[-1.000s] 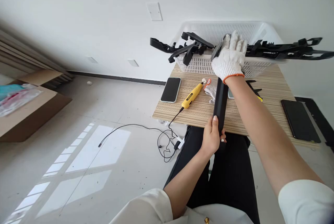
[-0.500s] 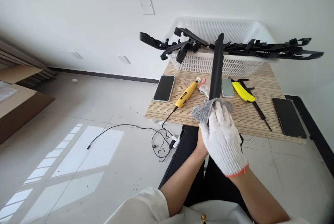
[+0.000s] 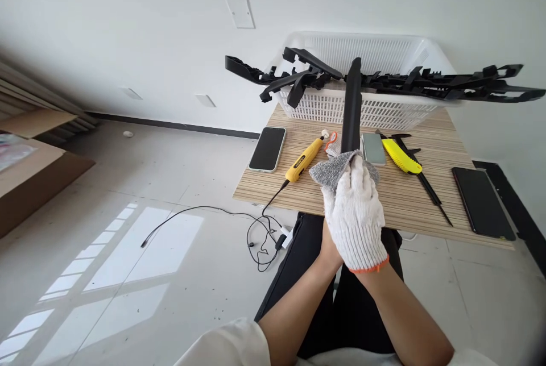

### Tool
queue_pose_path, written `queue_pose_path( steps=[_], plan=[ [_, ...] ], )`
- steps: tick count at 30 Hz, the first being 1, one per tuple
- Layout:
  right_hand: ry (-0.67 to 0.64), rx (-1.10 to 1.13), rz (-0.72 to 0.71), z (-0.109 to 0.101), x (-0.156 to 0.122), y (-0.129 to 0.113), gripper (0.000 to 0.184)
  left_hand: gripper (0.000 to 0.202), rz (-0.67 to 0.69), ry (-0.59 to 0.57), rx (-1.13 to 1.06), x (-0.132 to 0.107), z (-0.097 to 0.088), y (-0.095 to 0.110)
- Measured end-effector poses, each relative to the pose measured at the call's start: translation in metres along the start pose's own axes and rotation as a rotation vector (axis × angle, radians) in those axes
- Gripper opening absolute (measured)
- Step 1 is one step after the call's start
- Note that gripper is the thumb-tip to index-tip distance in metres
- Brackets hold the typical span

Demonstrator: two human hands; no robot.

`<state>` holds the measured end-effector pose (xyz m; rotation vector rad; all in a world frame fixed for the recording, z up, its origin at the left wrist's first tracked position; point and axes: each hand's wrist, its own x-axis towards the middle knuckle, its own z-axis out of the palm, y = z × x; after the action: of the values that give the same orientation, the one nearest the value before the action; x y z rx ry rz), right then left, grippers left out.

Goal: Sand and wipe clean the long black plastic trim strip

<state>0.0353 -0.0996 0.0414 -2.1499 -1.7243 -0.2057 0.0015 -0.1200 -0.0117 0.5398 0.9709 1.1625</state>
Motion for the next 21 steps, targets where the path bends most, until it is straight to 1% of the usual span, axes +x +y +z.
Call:
queue_pose_path(
  steps=[4, 6, 8, 10, 13, 16, 17, 18, 19, 21],
  plan=[
    [-0.009, 0.028, 0.005, -0.002, -0.004, 0.001, 0.054, 0.026, 0.075, -0.032, 0.038, 0.001, 0.003, 0.0],
    [-0.039, 0.045, 0.022, -0.003, -0.003, 0.003, 0.055, 0.028, 0.105, -0.091, 0.103, 0.002, 0.001, 0.001],
    [-0.067, 0.067, 0.061, -0.002, 0.001, 0.008, 0.058, 0.029, 0.132, -0.228, 0.224, 0.003, -0.004, 0.005],
    [-0.053, 0.118, 0.086, 0.003, 0.007, 0.015, 0.061, 0.028, 0.161, -0.392, 0.378, 0.003, -0.012, 0.013],
    [0.048, 0.219, 0.102, 0.01, 0.016, 0.029, 0.062, 0.03, 0.184, -0.552, 0.604, 0.006, -0.027, 0.034],
    [0.161, 0.296, 0.145, 0.015, 0.02, 0.041, 0.057, 0.039, 0.144, -0.718, 0.788, 0.007, -0.045, 0.064],
    [0.195, 0.321, 0.163, 0.017, 0.02, 0.043, 0.056, 0.042, 0.162, -0.761, 0.842, 0.004, -0.051, 0.076],
    [0.225, 0.346, 0.187, 0.019, 0.02, 0.044, 0.056, 0.043, 0.21, -0.781, 0.884, 0.0, -0.056, 0.088],
    [0.263, 0.369, 0.213, 0.022, 0.02, 0.045, 0.057, 0.042, 0.285, -0.772, 0.909, -0.006, -0.061, 0.098],
    [0.329, 0.412, 0.259, 0.029, 0.021, 0.042, 0.057, 0.035, 0.474, -0.688, 0.895, -0.021, -0.069, 0.115]
  ],
)
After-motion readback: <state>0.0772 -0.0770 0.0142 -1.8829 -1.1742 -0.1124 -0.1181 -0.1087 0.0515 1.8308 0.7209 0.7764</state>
